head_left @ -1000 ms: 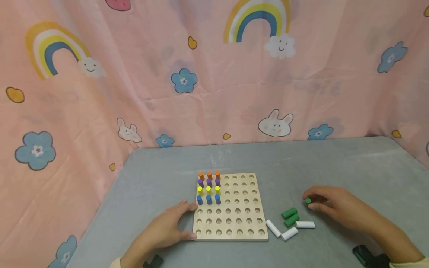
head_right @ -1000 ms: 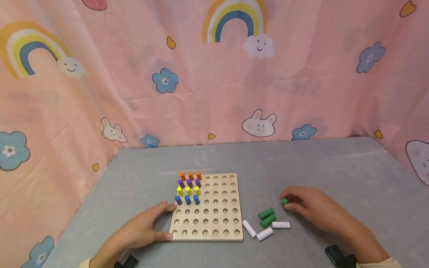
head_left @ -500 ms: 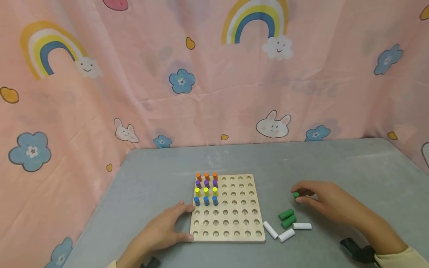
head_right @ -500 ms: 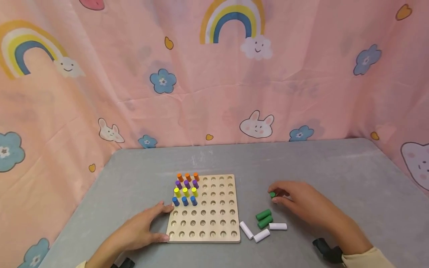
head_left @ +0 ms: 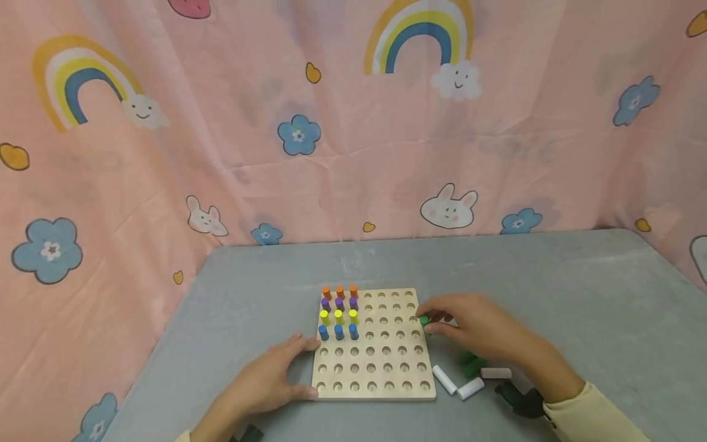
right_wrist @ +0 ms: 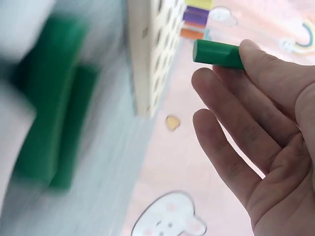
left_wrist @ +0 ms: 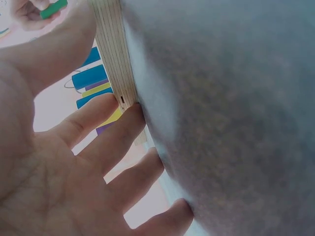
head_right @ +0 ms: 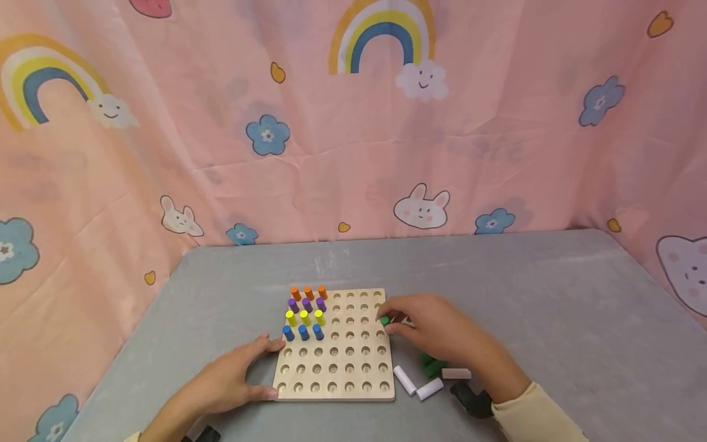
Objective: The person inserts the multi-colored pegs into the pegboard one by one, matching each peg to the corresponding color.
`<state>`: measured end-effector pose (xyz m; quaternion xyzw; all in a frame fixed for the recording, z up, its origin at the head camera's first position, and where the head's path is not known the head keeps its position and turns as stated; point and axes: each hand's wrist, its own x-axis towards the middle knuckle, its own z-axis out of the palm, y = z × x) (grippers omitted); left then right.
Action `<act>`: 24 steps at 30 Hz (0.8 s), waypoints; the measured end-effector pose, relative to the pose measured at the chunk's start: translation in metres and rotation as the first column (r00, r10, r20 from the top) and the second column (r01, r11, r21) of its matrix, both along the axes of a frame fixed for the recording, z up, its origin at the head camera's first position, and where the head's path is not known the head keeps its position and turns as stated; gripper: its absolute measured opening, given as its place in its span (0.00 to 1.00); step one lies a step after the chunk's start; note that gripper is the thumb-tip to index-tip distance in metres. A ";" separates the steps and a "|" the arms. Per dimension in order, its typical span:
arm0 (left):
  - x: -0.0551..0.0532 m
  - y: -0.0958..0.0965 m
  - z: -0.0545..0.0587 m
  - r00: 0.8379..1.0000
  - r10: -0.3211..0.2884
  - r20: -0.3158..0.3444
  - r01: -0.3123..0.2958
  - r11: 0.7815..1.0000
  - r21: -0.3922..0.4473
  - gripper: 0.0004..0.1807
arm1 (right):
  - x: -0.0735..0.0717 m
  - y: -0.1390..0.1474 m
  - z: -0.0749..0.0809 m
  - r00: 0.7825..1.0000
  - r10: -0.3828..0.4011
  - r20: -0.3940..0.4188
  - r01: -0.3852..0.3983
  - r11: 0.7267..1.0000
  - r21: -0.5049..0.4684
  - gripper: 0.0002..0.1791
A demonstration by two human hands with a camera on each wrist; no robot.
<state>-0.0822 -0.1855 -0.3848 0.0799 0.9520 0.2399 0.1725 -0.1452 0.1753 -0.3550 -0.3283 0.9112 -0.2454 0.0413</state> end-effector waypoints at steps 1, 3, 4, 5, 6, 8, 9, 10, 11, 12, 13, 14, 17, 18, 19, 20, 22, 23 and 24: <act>0.000 0.000 0.000 1.000 0.000 -0.001 0.000 1.000 0.000 0.42 | 0.000 -0.005 0.001 1.000 0.007 0.004 -0.007 1.000 -0.001 0.13; 0.001 0.000 0.000 1.000 0.000 -0.005 0.000 1.000 0.002 0.43 | 0.000 -0.013 0.003 1.000 0.017 0.009 -0.017 1.000 -0.006 0.13; 0.001 0.000 0.000 1.000 0.000 -0.006 0.000 1.000 0.003 0.43 | -0.001 -0.016 0.004 1.000 0.028 0.011 -0.028 1.000 -0.013 0.13; 0.001 0.000 0.000 1.000 -0.001 -0.009 0.001 1.000 0.004 0.43 | -0.001 -0.020 0.005 0.999 0.035 0.011 -0.035 0.999 -0.018 0.14; 0.001 0.000 0.000 1.000 -0.004 -0.009 0.004 1.000 0.007 0.43 | -0.002 -0.023 0.007 0.999 0.047 0.009 -0.046 0.999 -0.024 0.14; 0.001 0.000 0.000 1.000 -0.007 -0.012 0.007 1.000 0.009 0.43 | -0.003 -0.029 0.010 0.998 0.063 0.000 -0.063 0.998 -0.030 0.13; 0.001 0.000 0.000 1.000 -0.007 -0.011 0.007 1.000 0.008 0.43 | -0.003 -0.032 0.012 0.997 0.073 -0.006 -0.073 0.997 -0.034 0.13; 0.000 0.000 0.000 1.000 -0.006 -0.010 0.006 1.000 0.008 0.43 | -0.004 -0.035 0.013 0.996 0.084 -0.010 -0.085 0.996 -0.035 0.14; 0.000 0.000 0.001 1.000 -0.005 -0.009 0.005 1.000 0.006 0.43 | -0.004 -0.038 0.013 0.996 0.086 -0.011 -0.087 0.996 -0.031 0.13; 0.000 0.000 0.001 1.000 -0.003 -0.008 0.003 1.000 0.003 0.43 | -0.004 -0.042 0.014 0.996 0.091 -0.013 -0.091 0.995 -0.031 0.13; 0.000 0.000 0.002 1.000 0.000 -0.008 0.000 1.000 -0.001 0.43 | -0.004 -0.045 0.014 0.996 0.090 -0.010 -0.091 0.995 -0.028 0.13; -0.001 0.000 0.002 1.000 0.003 -0.006 -0.003 1.000 -0.003 0.42 | -0.005 -0.049 0.014 0.996 0.091 -0.007 -0.091 0.996 -0.024 0.13; -0.001 0.000 0.002 1.000 0.004 -0.004 -0.004 1.000 -0.007 0.42 | -0.005 -0.060 0.013 0.995 0.096 0.016 -0.096 0.995 -0.018 0.12; -0.001 0.000 0.002 1.000 0.004 -0.002 -0.004 1.000 -0.009 0.42 | -0.005 -0.064 0.013 0.995 0.101 0.026 -0.100 0.995 -0.022 0.11; -0.001 0.000 0.001 1.000 0.006 0.002 -0.006 1.000 -0.009 0.42 | -0.004 -0.068 0.013 0.994 0.107 0.034 -0.107 0.994 -0.024 0.11; -0.001 0.000 0.001 1.000 0.007 0.006 -0.007 1.000 -0.008 0.42 | -0.004 -0.072 0.012 0.993 0.111 0.041 -0.110 0.994 -0.026 0.11; -0.001 0.000 0.001 1.000 0.008 0.011 -0.007 1.000 -0.009 0.42 | -0.003 -0.079 0.012 0.992 0.114 0.058 -0.112 0.993 -0.034 0.11; 0.000 -0.001 0.001 1.000 0.009 0.012 -0.009 1.000 -0.008 0.42 | -0.003 -0.083 0.013 0.991 0.115 0.069 -0.113 0.993 -0.038 0.11; 0.000 -0.001 0.001 1.000 0.011 0.012 -0.010 1.000 -0.004 0.42 | -0.003 -0.086 0.013 0.990 0.115 0.078 -0.112 0.993 -0.042 0.11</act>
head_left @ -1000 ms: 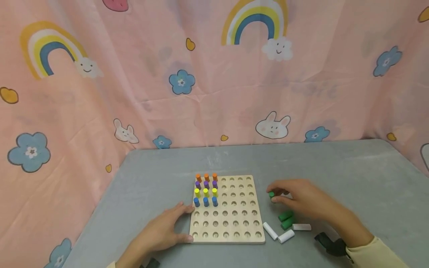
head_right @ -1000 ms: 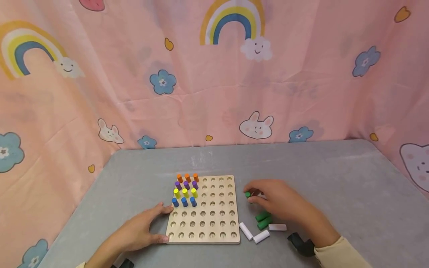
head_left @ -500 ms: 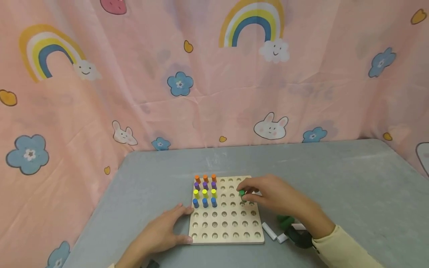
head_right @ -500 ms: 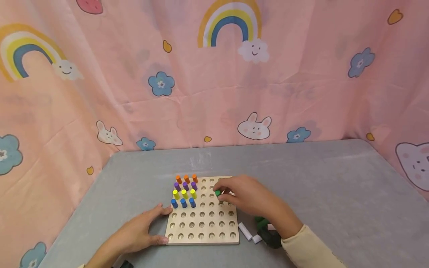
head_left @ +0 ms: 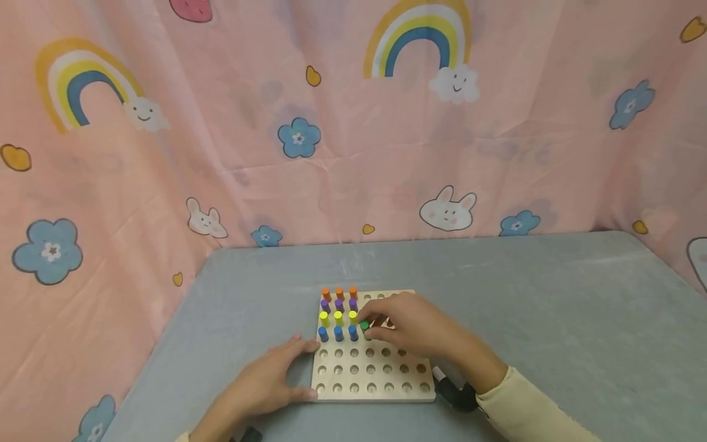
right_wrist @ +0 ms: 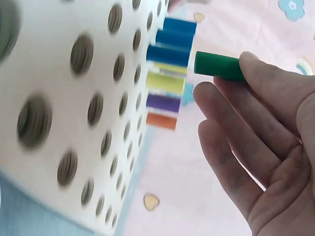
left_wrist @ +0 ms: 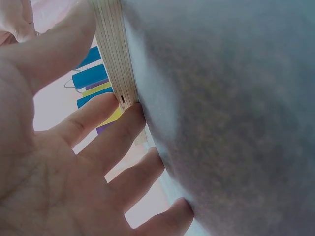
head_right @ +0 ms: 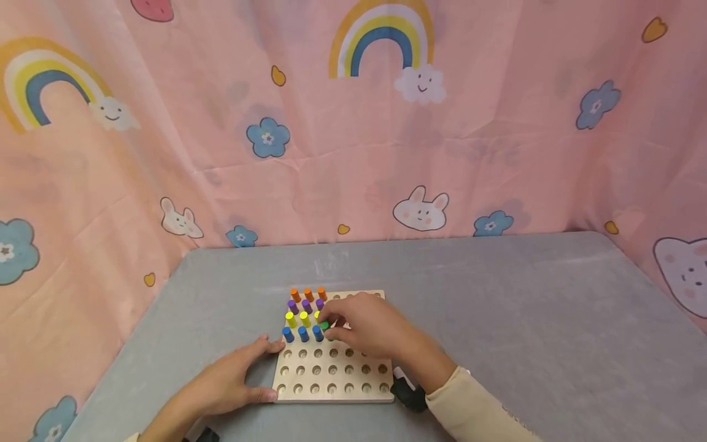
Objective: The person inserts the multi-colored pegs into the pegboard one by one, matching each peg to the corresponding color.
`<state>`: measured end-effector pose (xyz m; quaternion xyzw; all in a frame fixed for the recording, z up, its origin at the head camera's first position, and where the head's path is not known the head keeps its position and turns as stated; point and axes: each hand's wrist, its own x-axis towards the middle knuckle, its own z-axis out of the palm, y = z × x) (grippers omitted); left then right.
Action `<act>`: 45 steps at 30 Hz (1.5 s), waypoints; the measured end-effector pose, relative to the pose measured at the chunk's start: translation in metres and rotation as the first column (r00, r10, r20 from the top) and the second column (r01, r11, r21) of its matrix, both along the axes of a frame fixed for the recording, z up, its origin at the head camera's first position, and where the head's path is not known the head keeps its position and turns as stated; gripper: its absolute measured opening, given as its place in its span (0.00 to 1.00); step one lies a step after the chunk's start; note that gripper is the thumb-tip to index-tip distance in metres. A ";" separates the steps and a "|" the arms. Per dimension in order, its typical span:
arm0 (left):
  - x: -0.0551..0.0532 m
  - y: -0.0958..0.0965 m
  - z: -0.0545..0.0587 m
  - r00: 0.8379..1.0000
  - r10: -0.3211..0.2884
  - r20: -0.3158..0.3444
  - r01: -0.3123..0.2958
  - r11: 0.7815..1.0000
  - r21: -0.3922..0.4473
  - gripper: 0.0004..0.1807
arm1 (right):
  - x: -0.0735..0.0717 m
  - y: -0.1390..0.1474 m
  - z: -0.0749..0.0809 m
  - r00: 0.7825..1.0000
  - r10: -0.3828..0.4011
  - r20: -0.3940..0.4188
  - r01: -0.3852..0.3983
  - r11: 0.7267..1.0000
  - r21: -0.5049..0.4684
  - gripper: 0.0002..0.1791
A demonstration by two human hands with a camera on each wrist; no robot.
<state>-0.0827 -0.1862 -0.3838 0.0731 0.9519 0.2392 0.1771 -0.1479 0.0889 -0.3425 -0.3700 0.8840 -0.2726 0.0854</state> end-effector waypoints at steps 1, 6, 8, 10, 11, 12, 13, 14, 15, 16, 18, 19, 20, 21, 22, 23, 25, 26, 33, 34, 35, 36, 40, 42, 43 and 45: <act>0.000 0.000 0.000 1.000 0.003 0.000 -0.003 1.000 0.003 0.42 | 0.000 -0.003 0.000 1.000 0.001 0.007 -0.001 1.000 -0.005 0.11; 0.001 -0.001 0.000 1.000 0.010 -0.009 -0.010 1.000 0.010 0.41 | 0.003 -0.023 -0.004 0.999 0.019 0.031 -0.019 0.999 -0.030 0.10; 0.001 -0.002 0.000 1.000 0.010 -0.011 -0.010 1.000 0.007 0.42 | 0.004 -0.031 -0.006 0.999 0.033 0.031 -0.032 0.999 -0.036 0.10; 0.002 -0.002 -0.001 1.000 0.006 -0.012 -0.006 1.000 0.009 0.42 | 0.006 -0.039 -0.007 0.999 0.043 0.029 -0.041 0.998 -0.045 0.10; 0.002 -0.002 -0.001 1.000 0.003 -0.015 -0.003 1.000 0.012 0.42 | 0.007 -0.043 -0.008 0.998 0.048 0.028 -0.046 0.998 -0.051 0.09; 0.002 -0.002 -0.001 1.000 0.000 -0.017 0.001 1.000 0.016 0.42 | 0.007 -0.046 -0.009 0.999 0.047 0.026 -0.045 0.997 -0.054 0.09; 0.002 -0.003 -0.001 1.000 -0.004 -0.020 0.004 1.000 0.022 0.42 | 0.007 -0.049 -0.010 0.999 0.043 0.022 -0.042 0.998 -0.054 0.08; 0.002 -0.003 -0.002 1.000 -0.008 -0.025 0.009 1.000 0.029 0.41 | 0.007 -0.053 -0.010 0.999 0.040 0.018 -0.038 0.998 -0.056 0.08; 0.002 -0.003 -0.002 0.999 -0.014 -0.032 0.015 0.999 0.035 0.41 | 0.008 -0.055 -0.011 0.999 0.037 0.020 -0.036 0.998 -0.060 0.08; 0.002 -0.003 -0.001 0.999 -0.018 -0.038 0.020 0.999 0.040 0.41 | 0.008 -0.058 -0.012 0.999 0.033 0.024 -0.032 0.998 -0.057 0.07; 0.003 -0.003 -0.001 0.998 -0.026 -0.052 0.029 0.998 0.047 0.40 | 0.008 -0.063 -0.014 0.999 0.024 0.027 -0.022 0.998 -0.054 0.06; 0.003 -0.003 -0.001 0.998 -0.028 -0.057 0.031 0.998 0.051 0.40 | 0.008 -0.065 -0.015 0.999 0.019 0.033 -0.017 0.999 -0.049 0.06; 0.003 -0.003 -0.001 0.998 -0.032 -0.062 0.035 0.998 0.052 0.40 | 0.008 -0.067 -0.016 0.999 0.016 0.042 -0.014 0.999 -0.046 0.06; 0.003 -0.003 -0.001 0.997 -0.034 -0.064 0.037 0.998 0.052 0.40 | 0.009 -0.069 -0.017 0.999 0.011 0.048 -0.009 0.999 -0.040 0.06; 0.003 -0.003 -0.001 0.997 -0.035 -0.066 0.038 0.998 0.053 0.40 | 0.009 -0.070 -0.018 0.999 0.005 0.049 -0.003 1.000 -0.031 0.05; 0.003 -0.003 -0.001 0.997 -0.035 -0.066 0.039 0.998 0.056 0.40 | 0.009 -0.071 -0.019 0.999 0.001 0.047 0.000 1.000 -0.025 0.05; 0.003 -0.003 -0.001 0.997 -0.037 -0.064 0.041 0.997 0.061 0.40 | 0.008 -0.073 -0.021 0.999 0.000 0.047 0.001 1.000 -0.010 0.05; 0.003 -0.003 -0.001 0.997 -0.038 -0.063 0.042 0.997 0.063 0.40 | 0.008 -0.073 -0.022 0.999 0.000 0.044 0.000 1.000 -0.006 0.04; 0.002 -0.003 0.000 0.998 -0.028 -0.051 0.031 0.998 0.049 0.38 | 0.007 -0.077 -0.023 1.000 0.017 0.005 -0.017 1.000 0.004 0.05; 0.002 -0.003 0.000 0.998 -0.026 -0.049 0.028 0.998 0.047 0.38 | 0.007 -0.077 -0.023 1.000 0.018 0.001 -0.018 1.000 0.006 0.05; 0.002 -0.002 0.001 0.999 -0.025 -0.046 0.027 0.999 0.044 0.38 | 0.007 -0.078 -0.023 1.000 0.016 0.001 -0.016 1.000 0.012 0.05; 0.002 -0.002 0.001 0.999 -0.026 -0.044 0.028 0.999 0.043 0.38 | 0.007 -0.077 -0.023 1.000 0.013 0.001 -0.013 1.000 0.018 0.05; 0.002 -0.002 0.001 0.999 -0.032 -0.040 0.034 0.998 0.060 0.38 | 0.007 -0.077 -0.023 1.000 0.007 0.010 -0.007 1.000 0.026 0.04; 0.002 -0.003 0.002 0.999 -0.035 -0.038 0.038 0.997 0.064 0.38 | 0.008 -0.077 -0.023 1.000 0.008 0.021 -0.008 1.000 0.029 0.04; 0.002 -0.003 0.002 0.999 -0.037 -0.038 0.039 0.997 0.065 0.38 | 0.008 -0.078 -0.023 1.000 0.008 0.026 -0.008 0.999 0.031 0.04; 0.002 -0.003 0.002 0.999 -0.035 -0.036 0.037 0.997 0.062 0.37 | 0.008 -0.078 -0.023 0.999 0.010 0.030 -0.011 0.999 0.038 0.03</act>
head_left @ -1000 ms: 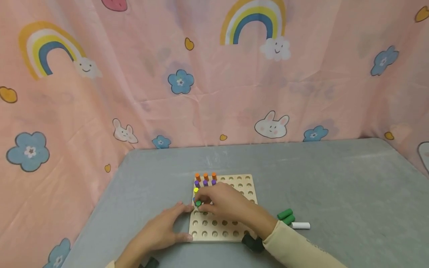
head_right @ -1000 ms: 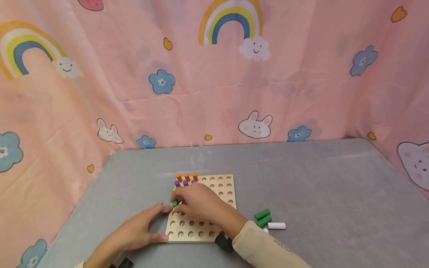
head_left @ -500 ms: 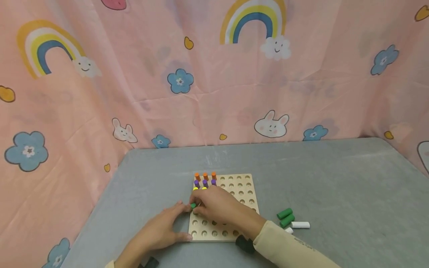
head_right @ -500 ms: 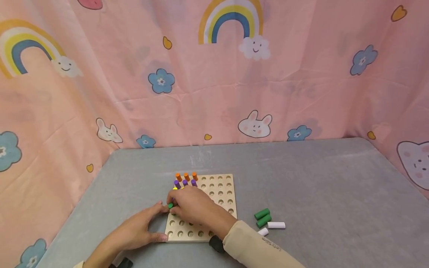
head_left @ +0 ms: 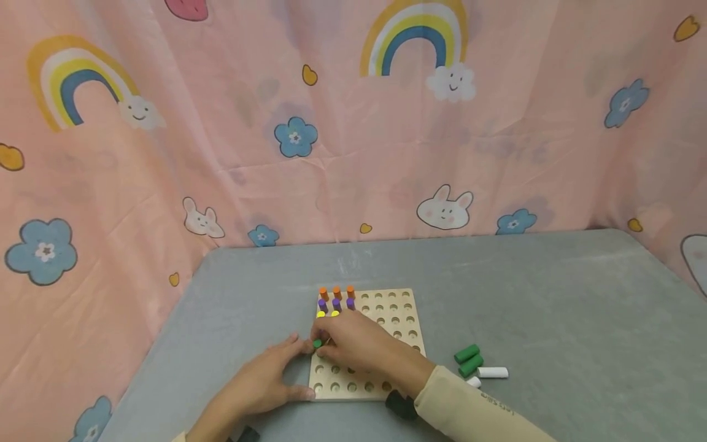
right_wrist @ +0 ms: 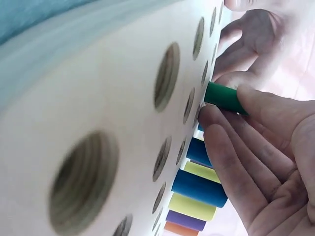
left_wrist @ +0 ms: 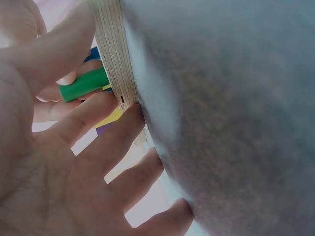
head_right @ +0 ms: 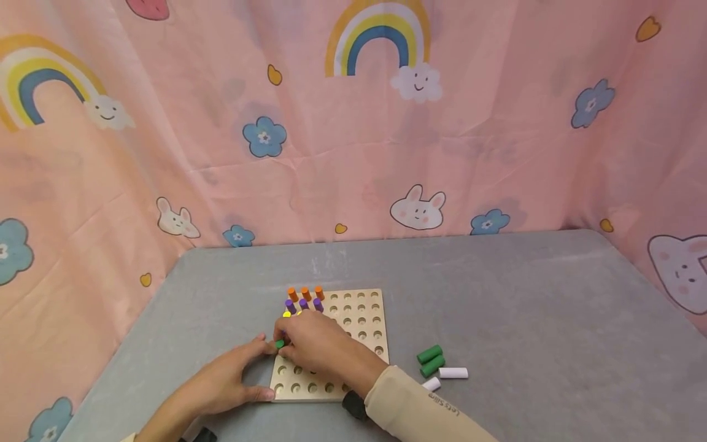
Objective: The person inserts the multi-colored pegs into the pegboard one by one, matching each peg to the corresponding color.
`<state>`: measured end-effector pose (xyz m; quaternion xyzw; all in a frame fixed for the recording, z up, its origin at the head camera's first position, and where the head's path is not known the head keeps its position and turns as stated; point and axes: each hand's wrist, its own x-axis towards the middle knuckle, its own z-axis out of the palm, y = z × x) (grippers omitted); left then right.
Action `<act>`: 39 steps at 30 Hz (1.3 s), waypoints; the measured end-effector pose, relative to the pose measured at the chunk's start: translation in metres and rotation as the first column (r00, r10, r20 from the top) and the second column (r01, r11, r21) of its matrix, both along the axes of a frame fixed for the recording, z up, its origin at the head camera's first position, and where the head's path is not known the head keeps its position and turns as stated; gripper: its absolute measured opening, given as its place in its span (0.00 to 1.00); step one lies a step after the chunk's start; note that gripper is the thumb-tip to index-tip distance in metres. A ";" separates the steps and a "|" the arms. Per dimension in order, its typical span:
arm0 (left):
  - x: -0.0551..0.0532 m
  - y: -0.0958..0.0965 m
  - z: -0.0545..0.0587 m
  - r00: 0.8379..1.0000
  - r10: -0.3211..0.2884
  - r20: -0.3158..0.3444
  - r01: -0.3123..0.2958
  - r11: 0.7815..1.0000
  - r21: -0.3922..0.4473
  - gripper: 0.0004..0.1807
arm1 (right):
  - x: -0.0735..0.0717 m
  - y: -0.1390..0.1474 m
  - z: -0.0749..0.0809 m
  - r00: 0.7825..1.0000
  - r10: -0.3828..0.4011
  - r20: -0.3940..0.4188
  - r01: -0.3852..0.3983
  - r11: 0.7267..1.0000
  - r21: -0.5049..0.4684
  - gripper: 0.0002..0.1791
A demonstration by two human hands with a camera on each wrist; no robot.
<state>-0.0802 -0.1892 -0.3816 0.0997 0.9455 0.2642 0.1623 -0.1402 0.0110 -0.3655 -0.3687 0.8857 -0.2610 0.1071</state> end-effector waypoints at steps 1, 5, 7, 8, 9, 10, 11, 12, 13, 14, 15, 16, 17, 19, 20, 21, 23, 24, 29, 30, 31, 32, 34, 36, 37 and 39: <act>0.000 0.000 0.000 1.000 0.006 0.004 -0.006 1.000 -0.006 0.37 | 0.000 0.000 0.000 1.000 0.001 0.000 -0.001 1.000 0.005 0.03; 0.000 0.002 0.000 1.000 0.022 0.018 -0.021 0.999 -0.025 0.38 | 0.002 0.005 0.003 1.000 -0.006 0.019 0.006 1.000 0.015 0.07; 0.000 0.002 0.001 0.999 0.026 0.023 -0.025 0.999 -0.036 0.38 | 0.004 0.010 0.006 0.999 -0.013 0.033 0.012 1.000 0.019 0.10; 0.000 0.002 0.001 0.999 0.026 0.022 -0.025 0.999 -0.038 0.38 | 0.006 0.013 0.009 0.999 -0.019 0.045 0.018 1.000 0.020 0.11; 0.000 0.002 0.001 0.999 0.029 0.024 -0.028 0.999 -0.042 0.38 | 0.008 0.017 0.012 0.998 -0.024 0.053 0.023 0.999 0.022 0.12; 0.000 0.002 0.001 0.999 0.032 0.025 -0.031 0.998 -0.047 0.38 | 0.009 0.021 0.015 0.998 -0.027 0.057 0.026 0.999 0.029 0.13; 0.000 0.003 0.002 0.999 0.039 0.027 -0.037 0.998 -0.054 0.38 | 0.011 0.025 0.018 0.998 -0.029 0.060 0.027 0.999 0.030 0.14; 0.000 0.003 0.002 0.999 0.045 0.028 -0.044 0.997 -0.062 0.38 | 0.013 0.030 0.020 0.998 -0.033 0.060 0.031 0.999 0.034 0.14; 0.000 0.003 0.003 0.998 0.052 0.030 -0.050 0.996 -0.073 0.38 | 0.015 0.036 0.022 0.997 -0.036 0.062 0.033 0.999 0.038 0.15; 0.000 0.004 0.003 0.998 0.058 0.031 -0.055 0.995 -0.078 0.38 | 0.016 0.042 0.023 0.997 -0.038 0.064 0.036 0.999 0.036 0.15; 0.000 0.004 0.003 0.998 0.061 0.032 -0.058 0.995 -0.086 0.38 | 0.018 0.049 0.024 0.997 -0.041 0.059 0.039 0.999 0.038 0.15; 0.000 0.005 0.003 0.998 0.062 0.030 -0.059 0.994 -0.093 0.38 | 0.019 0.057 0.025 0.998 -0.044 0.055 0.042 0.998 0.035 0.15; 0.000 0.005 0.003 0.998 0.064 0.025 -0.061 0.993 -0.100 0.38 | 0.021 0.064 0.026 0.997 -0.052 0.057 0.050 0.998 0.030 0.14; 0.000 0.006 0.003 0.998 0.068 0.019 -0.065 0.992 -0.109 0.39 | 0.023 0.081 0.026 0.996 -0.071 0.058 0.070 0.997 0.025 0.14; 0.000 0.007 0.003 0.997 0.071 0.015 -0.069 0.991 -0.111 0.40 | 0.024 0.089 0.025 0.995 -0.083 0.056 0.082 0.996 0.020 0.14; 0.000 0.008 0.003 0.997 0.076 0.011 -0.074 0.991 -0.115 0.40 | 0.025 0.097 0.025 0.994 -0.097 0.053 0.096 0.995 0.015 0.14; -0.001 0.010 0.004 0.996 0.085 0.002 -0.084 0.989 -0.118 0.41 | 0.026 0.114 0.022 0.990 -0.131 0.052 0.131 0.991 0.004 0.14; -0.001 0.011 0.004 0.996 0.089 -0.002 -0.088 0.989 -0.116 0.42 | 0.026 0.122 0.021 0.988 -0.149 0.047 0.149 0.989 0.001 0.13; -0.003 0.012 0.006 0.995 0.096 -0.033 -0.098 0.990 -0.098 0.40 | 0.027 0.155 0.011 0.979 -0.198 0.056 0.198 0.980 -0.002 0.13; -0.003 0.012 0.006 0.995 0.094 -0.038 -0.097 0.991 -0.092 0.38 | 0.027 0.160 0.009 0.979 -0.197 0.061 0.197 0.980 -0.002 0.14; -0.003 0.012 0.007 0.995 0.093 -0.043 -0.097 0.991 -0.087 0.37 | 0.027 0.166 0.007 0.979 -0.193 0.064 0.194 0.981 -0.005 0.14; -0.003 0.011 0.007 0.995 0.090 -0.050 -0.094 0.992 -0.084 0.37 | 0.027 0.172 0.005 0.979 -0.193 0.068 0.194 0.981 -0.007 0.15; -0.003 0.011 0.007 0.994 0.084 -0.062 -0.089 0.993 -0.079 0.35 | 0.026 0.182 0.002 0.978 -0.193 0.073 0.195 0.981 -0.012 0.17; -0.003 0.010 0.007 0.995 0.082 -0.065 -0.087 0.993 -0.074 0.35 | 0.024 0.190 0.000 0.977 -0.199 0.080 0.200 0.980 -0.013 0.18; -0.003 0.010 0.007 0.995 0.082 -0.062 -0.086 0.994 -0.072 0.35 | 0.023 0.193 -0.001 0.976 -0.203 0.083 0.204 0.979 -0.009 0.19; -0.003 0.010 0.008 0.995 0.079 -0.059 -0.083 0.994 -0.072 0.35 | 0.021 0.198 -0.002 0.974 -0.213 0.080 0.212 0.977 0.011 0.19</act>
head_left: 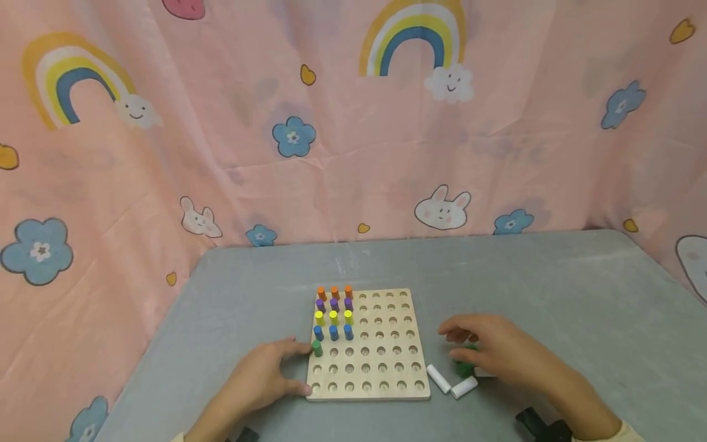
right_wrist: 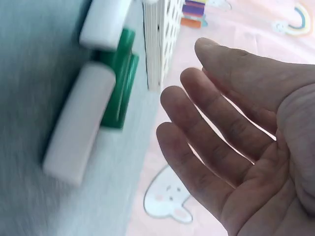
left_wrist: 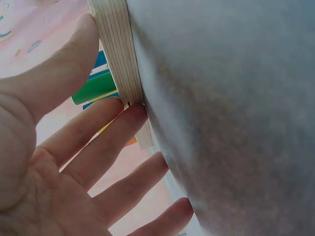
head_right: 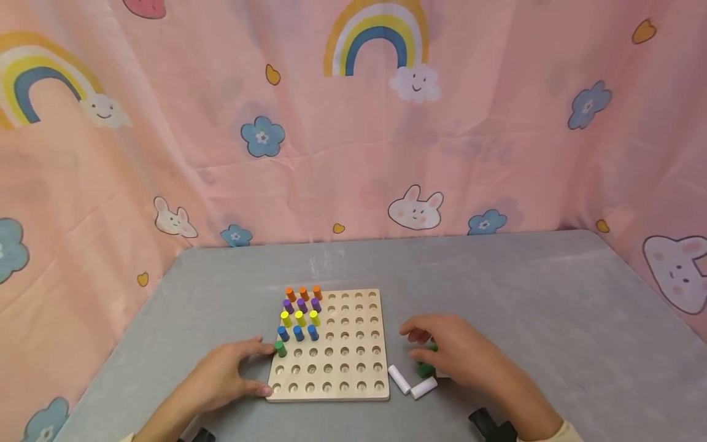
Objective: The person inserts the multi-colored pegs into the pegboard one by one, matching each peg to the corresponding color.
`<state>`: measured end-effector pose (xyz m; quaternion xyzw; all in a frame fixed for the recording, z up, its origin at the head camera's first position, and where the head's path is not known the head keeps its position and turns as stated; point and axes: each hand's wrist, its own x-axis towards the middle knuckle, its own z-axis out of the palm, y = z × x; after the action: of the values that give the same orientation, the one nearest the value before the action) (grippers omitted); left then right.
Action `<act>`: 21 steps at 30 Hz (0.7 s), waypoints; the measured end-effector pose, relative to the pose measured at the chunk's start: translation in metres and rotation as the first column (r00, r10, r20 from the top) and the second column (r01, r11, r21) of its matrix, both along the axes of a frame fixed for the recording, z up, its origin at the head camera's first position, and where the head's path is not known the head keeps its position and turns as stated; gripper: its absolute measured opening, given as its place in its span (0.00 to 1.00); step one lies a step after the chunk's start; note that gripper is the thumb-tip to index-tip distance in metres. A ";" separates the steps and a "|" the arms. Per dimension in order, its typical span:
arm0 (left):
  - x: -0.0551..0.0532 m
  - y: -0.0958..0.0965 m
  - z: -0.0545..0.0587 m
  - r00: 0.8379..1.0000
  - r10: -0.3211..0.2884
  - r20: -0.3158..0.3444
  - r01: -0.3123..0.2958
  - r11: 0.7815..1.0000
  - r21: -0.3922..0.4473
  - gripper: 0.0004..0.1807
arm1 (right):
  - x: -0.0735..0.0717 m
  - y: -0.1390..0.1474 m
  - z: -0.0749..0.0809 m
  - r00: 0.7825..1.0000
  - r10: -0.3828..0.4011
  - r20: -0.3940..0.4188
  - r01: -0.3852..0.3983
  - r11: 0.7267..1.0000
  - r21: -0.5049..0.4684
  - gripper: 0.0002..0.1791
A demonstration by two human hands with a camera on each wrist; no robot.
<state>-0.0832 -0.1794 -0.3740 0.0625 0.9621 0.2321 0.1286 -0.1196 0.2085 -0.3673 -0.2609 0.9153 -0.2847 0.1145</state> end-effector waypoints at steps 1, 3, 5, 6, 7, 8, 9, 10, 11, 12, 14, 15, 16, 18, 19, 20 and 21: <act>0.000 0.000 0.000 1.000 0.000 0.003 0.000 1.000 0.004 0.35 | -0.001 0.002 0.000 1.000 -0.004 -0.001 0.004 1.000 0.015 0.19; 0.001 0.000 0.000 1.000 -0.005 0.004 0.005 1.000 0.004 0.35 | -0.002 0.005 -0.001 1.000 -0.017 -0.001 0.017 0.999 0.033 0.19; 0.002 -0.001 -0.001 1.000 -0.007 -0.001 0.007 1.000 0.002 0.36 | -0.004 0.007 -0.002 1.000 -0.030 -0.003 0.030 0.998 0.054 0.19; 0.002 -0.001 -0.001 1.000 -0.008 -0.003 0.008 1.000 0.002 0.37 | -0.005 0.008 -0.002 0.999 -0.035 -0.002 0.035 0.997 0.064 0.18; 0.002 -0.001 0.000 1.000 -0.008 -0.005 0.008 1.000 0.001 0.37 | -0.006 0.008 -0.003 0.999 -0.038 -0.002 0.038 0.997 0.071 0.18; 0.002 -0.001 0.000 1.000 -0.007 -0.005 0.007 1.000 0.000 0.37 | -0.006 0.008 -0.004 0.999 -0.040 0.000 0.040 0.996 0.075 0.18; 0.002 -0.001 0.000 1.000 -0.010 -0.007 0.010 1.000 -0.001 0.37 | -0.007 0.008 -0.005 0.999 -0.038 0.000 0.038 0.996 0.079 0.18; 0.001 -0.001 -0.001 1.000 -0.009 -0.007 0.009 1.000 -0.003 0.38 | -0.008 0.008 -0.006 0.999 -0.035 0.001 0.035 0.996 0.081 0.18; 0.001 -0.001 -0.001 1.000 -0.012 -0.008 0.012 1.000 -0.004 0.38 | -0.008 0.009 -0.007 1.000 -0.027 0.002 0.026 0.997 0.078 0.18; 0.001 -0.002 -0.001 1.000 -0.016 -0.012 0.016 1.000 -0.004 0.38 | -0.009 0.009 -0.009 1.000 -0.023 0.004 0.022 0.997 0.078 0.18; 0.000 -0.002 -0.002 1.000 -0.022 -0.014 0.022 1.000 -0.003 0.38 | -0.010 0.010 -0.011 1.000 -0.014 0.011 0.013 0.997 0.071 0.18; 0.000 -0.002 -0.003 1.000 -0.025 -0.015 0.025 1.000 -0.003 0.38 | -0.011 0.010 -0.012 1.000 -0.013 0.014 0.012 0.997 0.070 0.17; 0.000 -0.001 -0.003 1.000 -0.026 -0.014 0.026 1.000 -0.003 0.38 | -0.011 0.010 -0.013 1.000 -0.013 0.018 0.011 0.997 0.071 0.17; 0.000 -0.001 -0.004 1.000 -0.025 -0.009 0.025 1.000 0.000 0.38 | -0.012 0.010 -0.014 1.000 0.002 0.015 -0.003 0.998 0.069 0.16; 0.000 -0.001 -0.004 1.000 -0.022 -0.004 0.022 1.000 0.001 0.38 | -0.012 0.010 -0.014 1.000 0.016 0.011 -0.017 0.998 0.064 0.16; 0.000 -0.001 -0.004 1.000 -0.020 -0.002 0.020 1.000 0.002 0.38 | -0.012 0.010 -0.015 0.999 0.035 0.006 -0.036 0.997 0.061 0.16; 0.000 -0.001 -0.004 1.000 -0.017 0.001 0.017 1.000 0.003 0.38 | -0.012 0.009 -0.015 0.999 0.050 0.005 -0.050 0.997 0.059 0.15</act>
<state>-0.0828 -0.1801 -0.3781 0.0708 0.9612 0.2324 0.1311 -0.1315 0.2178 -0.3823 -0.2797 0.9162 -0.2553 0.1311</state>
